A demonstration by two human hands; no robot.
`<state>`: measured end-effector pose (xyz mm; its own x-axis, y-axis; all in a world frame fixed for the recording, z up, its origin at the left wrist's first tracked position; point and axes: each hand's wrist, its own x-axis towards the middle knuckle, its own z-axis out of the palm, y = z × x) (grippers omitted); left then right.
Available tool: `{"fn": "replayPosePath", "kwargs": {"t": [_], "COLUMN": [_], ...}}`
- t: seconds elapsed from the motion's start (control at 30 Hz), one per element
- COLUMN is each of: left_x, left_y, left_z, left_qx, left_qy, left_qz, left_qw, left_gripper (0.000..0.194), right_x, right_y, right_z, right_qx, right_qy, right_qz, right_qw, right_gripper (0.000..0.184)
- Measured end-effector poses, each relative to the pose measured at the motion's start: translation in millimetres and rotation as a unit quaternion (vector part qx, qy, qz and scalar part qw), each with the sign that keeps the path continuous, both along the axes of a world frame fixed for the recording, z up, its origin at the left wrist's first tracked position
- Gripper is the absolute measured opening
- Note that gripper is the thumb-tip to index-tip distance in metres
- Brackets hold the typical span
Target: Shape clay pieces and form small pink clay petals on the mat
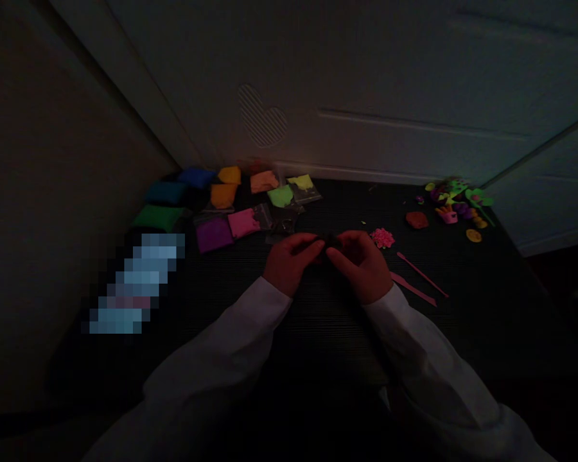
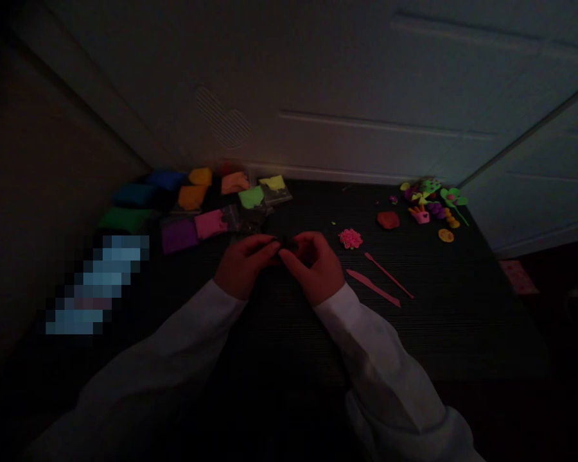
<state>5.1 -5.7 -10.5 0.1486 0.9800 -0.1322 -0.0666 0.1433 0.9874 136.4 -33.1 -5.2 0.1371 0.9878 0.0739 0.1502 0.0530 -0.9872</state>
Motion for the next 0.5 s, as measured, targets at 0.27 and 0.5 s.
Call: {"fn": "replayPosePath", "kwargs": {"t": [0.27,0.5], "left_x": [1.8,0.7], "left_y": [-0.6,-3.8], "left_z": [2.7,2.2], "left_qx": [0.033,0.096], "left_qy": [0.04,0.084], "left_qz": [-0.031,-0.045], "left_qw": [0.998,0.991], "left_gripper": [0.024,0.031], "right_x": [5.4,6.4], "right_y": [3.7,2.1], "right_z": [-6.4,-4.8], "right_qx": [0.027,0.024], "right_qy": [-0.017,-0.051], "right_qz": [-0.011,-0.004], "right_qw": [0.999,0.998], "right_gripper": [0.023,0.023]}}
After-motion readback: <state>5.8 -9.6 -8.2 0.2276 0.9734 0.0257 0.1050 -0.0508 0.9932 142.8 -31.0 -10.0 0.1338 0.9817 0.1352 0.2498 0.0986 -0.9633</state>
